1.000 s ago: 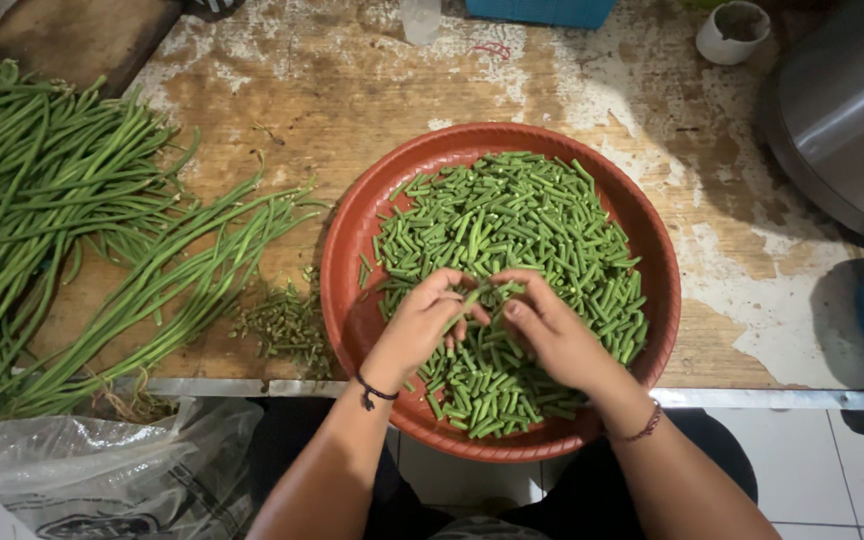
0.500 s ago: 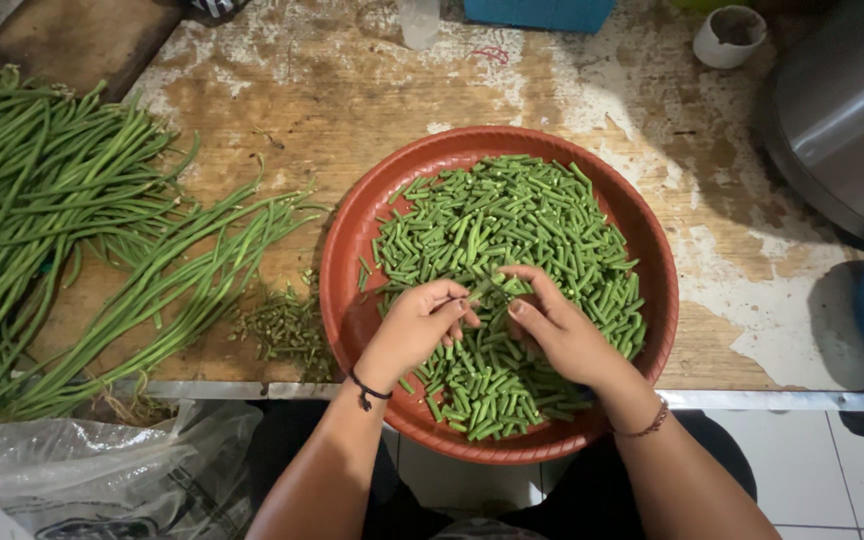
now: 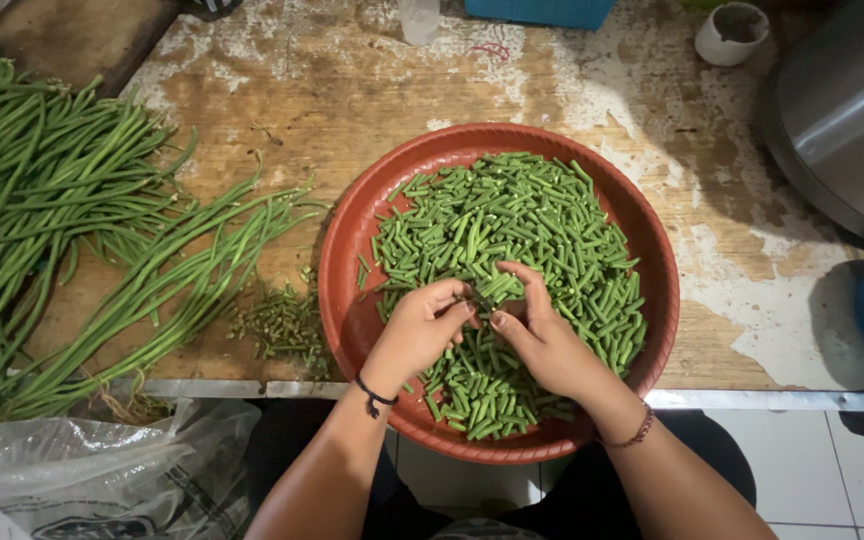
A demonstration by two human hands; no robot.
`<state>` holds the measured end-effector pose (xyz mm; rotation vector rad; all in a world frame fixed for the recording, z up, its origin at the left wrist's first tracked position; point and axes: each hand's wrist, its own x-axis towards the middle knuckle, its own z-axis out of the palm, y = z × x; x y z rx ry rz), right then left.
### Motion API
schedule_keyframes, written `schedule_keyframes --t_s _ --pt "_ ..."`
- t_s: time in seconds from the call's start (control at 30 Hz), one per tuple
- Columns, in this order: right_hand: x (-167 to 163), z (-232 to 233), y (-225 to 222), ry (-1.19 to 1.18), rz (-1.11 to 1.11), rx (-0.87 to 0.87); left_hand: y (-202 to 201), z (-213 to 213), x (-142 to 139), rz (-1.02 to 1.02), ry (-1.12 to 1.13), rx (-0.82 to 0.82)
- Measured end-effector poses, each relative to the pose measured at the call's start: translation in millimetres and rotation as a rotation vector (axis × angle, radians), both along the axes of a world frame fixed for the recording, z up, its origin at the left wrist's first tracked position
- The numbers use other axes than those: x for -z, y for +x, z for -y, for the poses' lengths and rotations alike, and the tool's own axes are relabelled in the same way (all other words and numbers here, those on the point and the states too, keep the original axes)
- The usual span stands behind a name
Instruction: The person sits at a work table and snaps long green beans into short pieces over a large red basin, discarding the tips and trimmings onto the table. They occasionally use a small knife to cut off the bean tips and reach for new whole beans from the pile beside the basin.
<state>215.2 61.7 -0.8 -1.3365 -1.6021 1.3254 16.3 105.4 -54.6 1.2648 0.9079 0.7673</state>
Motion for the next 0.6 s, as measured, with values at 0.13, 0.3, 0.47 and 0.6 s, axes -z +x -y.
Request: schedule_keyframes --t_s 0.13,0.3,0.47,0.6 --pt "-1.1 -0.1 -0.1 -0.056 0.005 0.007 1.6 2.7 -3.5 -0.013 -0.02 -0.045" --pt "2.6 0.6 -0.9 0.0 0.015 0.009 2.9 3.1 -5.1 -0.021 0.017 -0.039" --pt "8.0 -4.7 -1.8 0.026 -0.006 0.039 10.2 10.1 -3.8 0.026 -0.08 0.051" --pt "6.8 -4.5 7.5 -0.169 -0.219 -0.018 9.0 6.9 -0.8 -0.018 0.003 -0.04"
